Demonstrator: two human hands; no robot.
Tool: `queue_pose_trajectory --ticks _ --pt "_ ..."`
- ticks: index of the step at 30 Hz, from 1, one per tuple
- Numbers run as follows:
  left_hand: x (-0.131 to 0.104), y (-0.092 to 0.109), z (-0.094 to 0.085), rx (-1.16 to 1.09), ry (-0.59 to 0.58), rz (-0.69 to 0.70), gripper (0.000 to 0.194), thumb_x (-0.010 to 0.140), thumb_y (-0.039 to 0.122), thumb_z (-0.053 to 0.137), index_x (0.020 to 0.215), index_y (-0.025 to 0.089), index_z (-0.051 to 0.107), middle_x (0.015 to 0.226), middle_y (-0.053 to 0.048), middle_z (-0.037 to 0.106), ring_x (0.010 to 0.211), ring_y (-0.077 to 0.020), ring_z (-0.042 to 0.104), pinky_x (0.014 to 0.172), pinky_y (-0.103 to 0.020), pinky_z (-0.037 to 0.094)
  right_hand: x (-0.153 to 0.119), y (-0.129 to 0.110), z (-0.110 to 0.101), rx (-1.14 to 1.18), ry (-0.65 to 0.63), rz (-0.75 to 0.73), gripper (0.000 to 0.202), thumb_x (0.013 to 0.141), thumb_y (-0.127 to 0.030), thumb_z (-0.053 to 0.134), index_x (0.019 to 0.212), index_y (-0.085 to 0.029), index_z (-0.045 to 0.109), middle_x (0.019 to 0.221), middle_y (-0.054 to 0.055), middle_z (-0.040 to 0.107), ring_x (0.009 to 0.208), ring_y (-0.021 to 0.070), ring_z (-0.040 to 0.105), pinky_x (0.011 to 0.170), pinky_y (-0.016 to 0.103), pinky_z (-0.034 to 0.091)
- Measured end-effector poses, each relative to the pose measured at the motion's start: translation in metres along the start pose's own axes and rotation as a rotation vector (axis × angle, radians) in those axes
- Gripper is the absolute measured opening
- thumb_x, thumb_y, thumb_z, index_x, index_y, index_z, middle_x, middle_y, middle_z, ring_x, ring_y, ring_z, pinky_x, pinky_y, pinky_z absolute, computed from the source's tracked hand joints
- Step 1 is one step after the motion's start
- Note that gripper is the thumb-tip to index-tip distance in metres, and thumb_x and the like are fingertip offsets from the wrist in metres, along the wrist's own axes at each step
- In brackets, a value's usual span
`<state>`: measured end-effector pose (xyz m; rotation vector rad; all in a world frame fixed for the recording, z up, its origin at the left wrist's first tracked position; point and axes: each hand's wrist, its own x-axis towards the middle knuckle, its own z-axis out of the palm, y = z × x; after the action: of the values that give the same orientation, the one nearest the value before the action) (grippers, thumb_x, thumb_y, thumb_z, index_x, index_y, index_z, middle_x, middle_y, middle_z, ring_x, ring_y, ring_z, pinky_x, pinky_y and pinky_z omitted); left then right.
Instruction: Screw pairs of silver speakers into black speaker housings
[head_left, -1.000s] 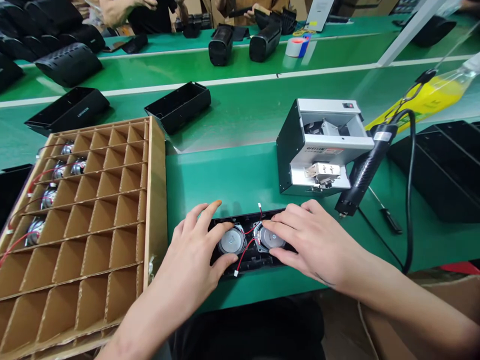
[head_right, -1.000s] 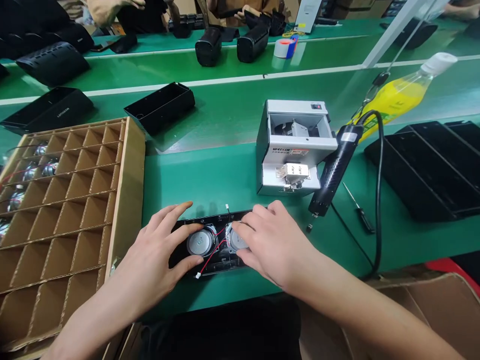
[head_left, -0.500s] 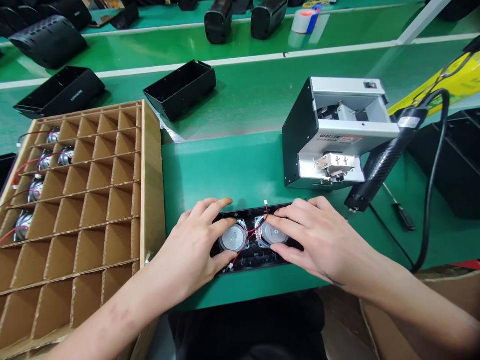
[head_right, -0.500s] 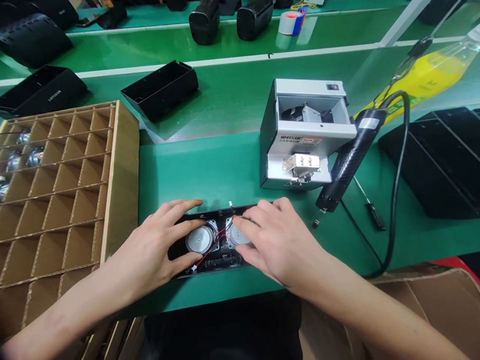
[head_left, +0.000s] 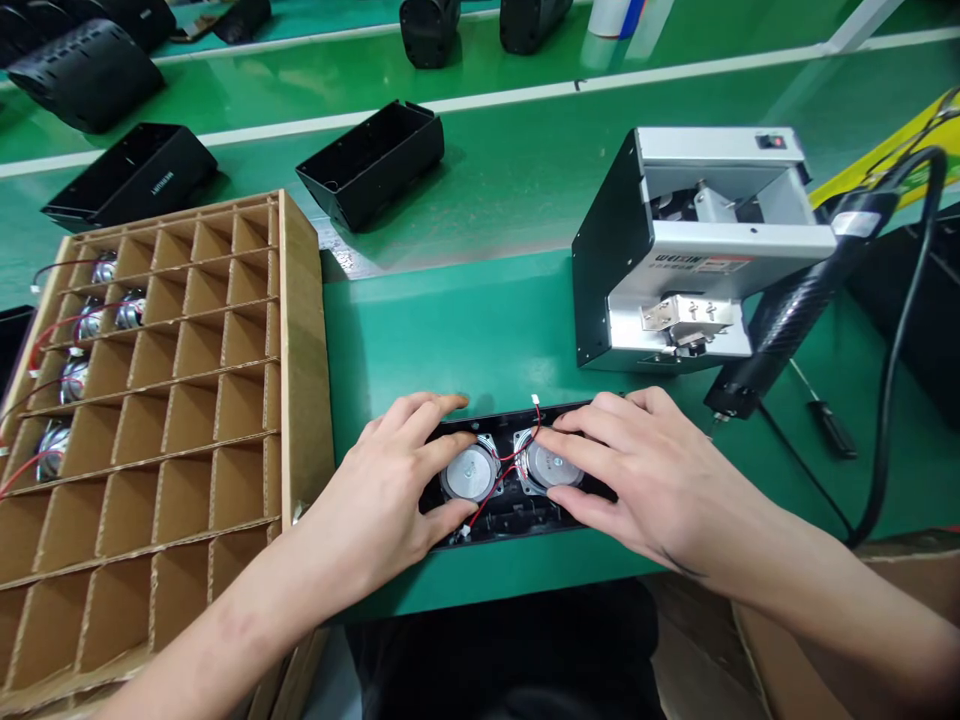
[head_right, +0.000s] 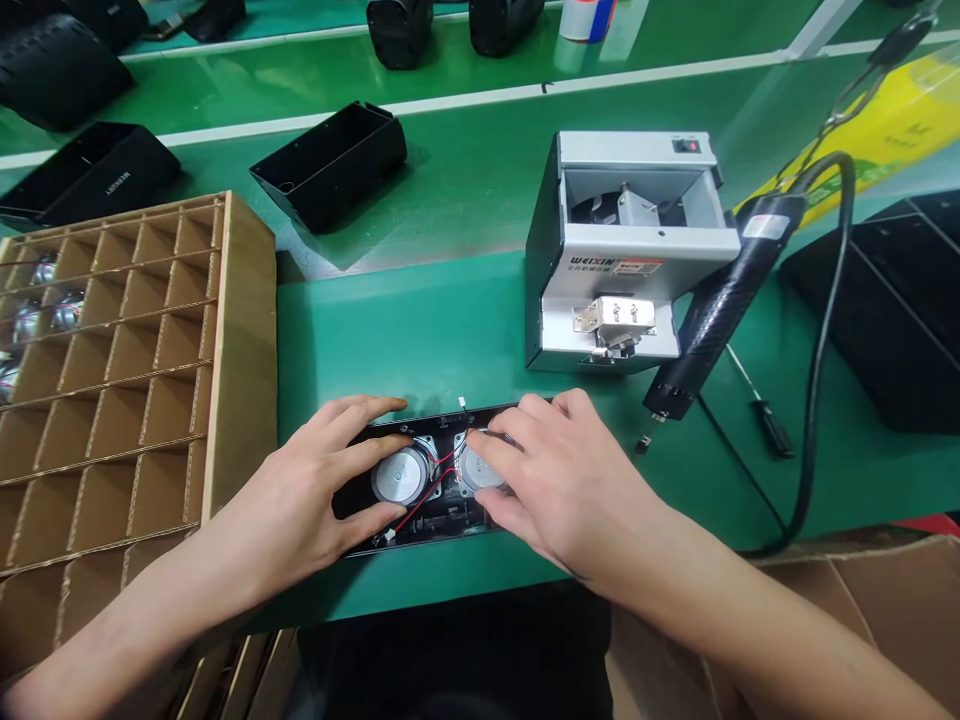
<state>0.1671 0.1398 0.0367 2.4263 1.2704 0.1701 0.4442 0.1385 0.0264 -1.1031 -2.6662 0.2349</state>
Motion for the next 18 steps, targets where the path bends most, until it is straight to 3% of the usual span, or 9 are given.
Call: queue_pose_trajectory --ticks 18 --pt "0.0004 -0.0019 -0.0029 -0.035 -0.027 0.042 0.040 0.089 0.032 0.074 0.127 0.023 0.066 0.155 -0.009 0.047 0.141 -0.0315 0.041 0.111 -0.053 0.050 0.0003 -0.0005 0.0004 0.007 -0.009 0.011 0.033 0.096 -0.033 0.066 0.127 -0.019 0.064 0.113 0.003 0.068 0.099 0.0209 0.062 0.082 0.039 0.034"
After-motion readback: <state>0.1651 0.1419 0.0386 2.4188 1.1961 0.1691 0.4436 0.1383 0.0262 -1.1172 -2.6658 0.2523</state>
